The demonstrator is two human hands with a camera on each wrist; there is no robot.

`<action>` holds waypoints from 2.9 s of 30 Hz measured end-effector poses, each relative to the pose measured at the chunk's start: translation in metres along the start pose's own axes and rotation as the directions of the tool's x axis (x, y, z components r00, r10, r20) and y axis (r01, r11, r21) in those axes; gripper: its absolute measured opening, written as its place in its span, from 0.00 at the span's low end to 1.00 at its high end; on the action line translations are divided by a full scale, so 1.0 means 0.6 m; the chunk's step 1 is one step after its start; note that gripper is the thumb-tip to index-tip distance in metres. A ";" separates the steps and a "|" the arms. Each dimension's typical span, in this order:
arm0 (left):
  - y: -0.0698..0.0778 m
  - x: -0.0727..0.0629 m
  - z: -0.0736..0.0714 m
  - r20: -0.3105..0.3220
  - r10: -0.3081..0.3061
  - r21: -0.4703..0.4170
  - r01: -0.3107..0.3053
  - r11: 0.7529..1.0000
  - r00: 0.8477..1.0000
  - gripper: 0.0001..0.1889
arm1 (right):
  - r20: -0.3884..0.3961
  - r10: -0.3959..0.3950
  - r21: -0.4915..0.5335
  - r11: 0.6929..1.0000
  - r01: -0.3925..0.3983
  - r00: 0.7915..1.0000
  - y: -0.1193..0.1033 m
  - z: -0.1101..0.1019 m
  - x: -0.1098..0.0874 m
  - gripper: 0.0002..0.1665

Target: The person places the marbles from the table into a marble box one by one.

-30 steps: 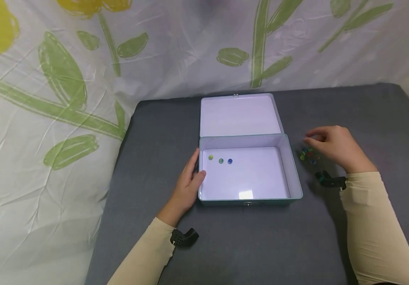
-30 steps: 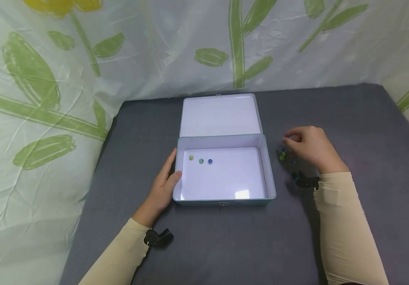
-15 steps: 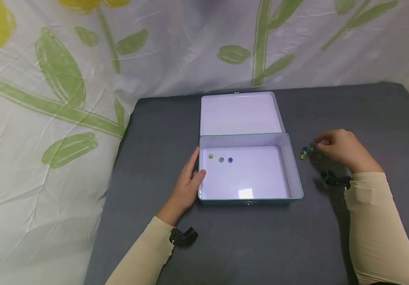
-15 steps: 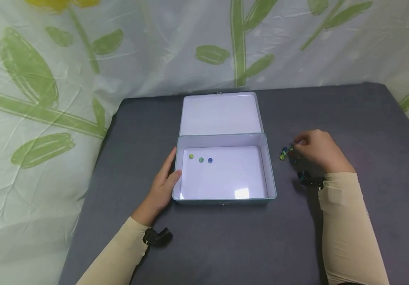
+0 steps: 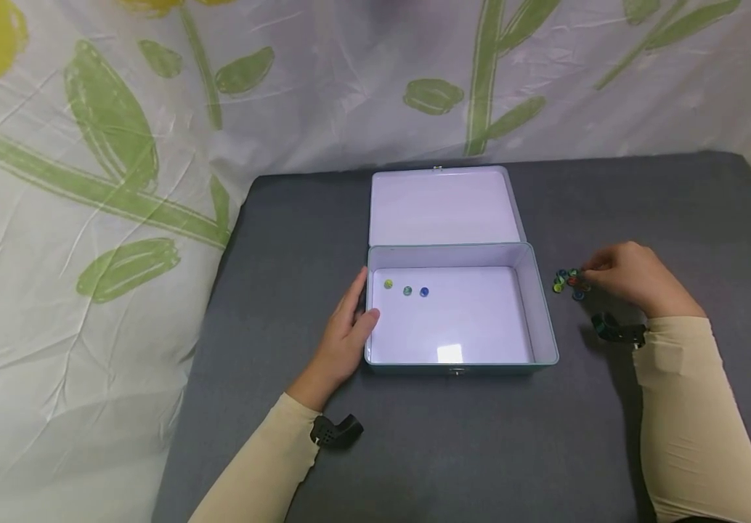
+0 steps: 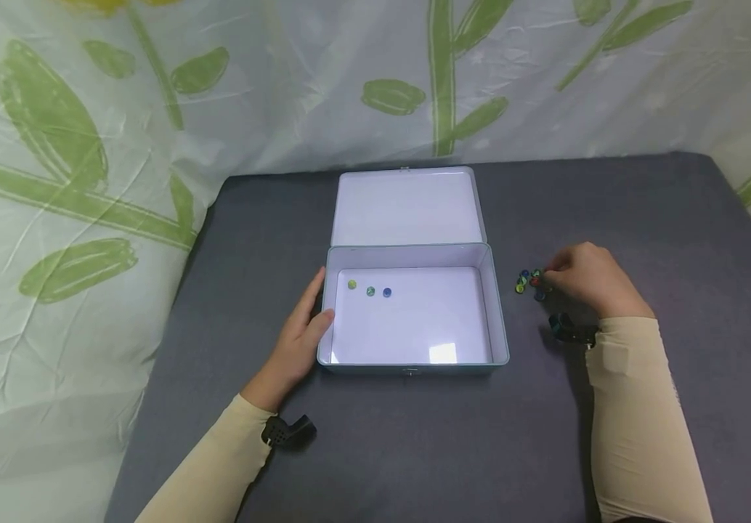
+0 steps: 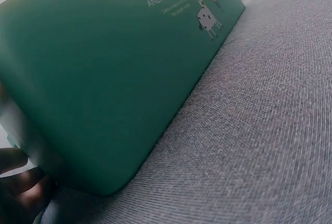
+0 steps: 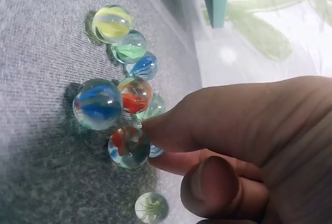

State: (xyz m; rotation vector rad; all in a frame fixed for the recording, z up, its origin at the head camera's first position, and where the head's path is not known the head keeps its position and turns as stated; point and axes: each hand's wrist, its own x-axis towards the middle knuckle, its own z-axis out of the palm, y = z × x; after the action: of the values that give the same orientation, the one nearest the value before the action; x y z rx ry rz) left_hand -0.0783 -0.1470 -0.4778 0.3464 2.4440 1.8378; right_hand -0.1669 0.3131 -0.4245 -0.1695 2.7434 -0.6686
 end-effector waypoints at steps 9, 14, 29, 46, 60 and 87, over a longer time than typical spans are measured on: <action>0.002 0.002 0.004 0.008 -0.027 0.001 0.027 1.000 1.000 0.36 | -0.031 0.040 0.007 0.999 -0.040 0.999 -0.003 -0.001 -0.012 0.24; 0.003 -0.001 0.003 -0.009 -0.024 0.007 0.024 1.000 1.000 0.36 | -0.078 0.037 -0.012 0.999 -0.038 0.996 -0.022 -0.010 -0.017 0.22; 0.005 -0.001 0.006 -0.037 0.003 0.003 -0.003 1.000 0.999 0.36 | -0.214 -0.059 0.026 0.997 0.066 0.975 -0.108 -0.030 -0.036 0.22; 0.004 -0.002 0.005 -0.041 -0.006 0.013 0.007 1.000 0.999 0.36 | -0.163 -0.210 0.063 0.973 0.222 0.964 -0.274 -0.027 -0.013 0.14; 0.001 -0.002 0.003 -0.026 0.014 0.019 -0.014 1.000 1.000 0.35 | -0.106 -0.346 -0.027 0.938 0.345 0.932 -0.356 0.019 0.025 0.11; 0.003 0.001 0.002 -0.013 0.021 0.034 -0.020 0.999 1.000 0.35 | 0.165 -0.437 -0.011 0.895 0.445 0.884 -0.394 0.095 0.083 0.08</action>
State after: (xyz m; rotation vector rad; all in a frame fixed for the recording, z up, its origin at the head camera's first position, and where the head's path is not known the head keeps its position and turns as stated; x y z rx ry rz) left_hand -0.0786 -0.1452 -0.4766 0.3642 2.4917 1.8148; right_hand -0.1857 0.0703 -0.3757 -0.8443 2.5801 -0.6635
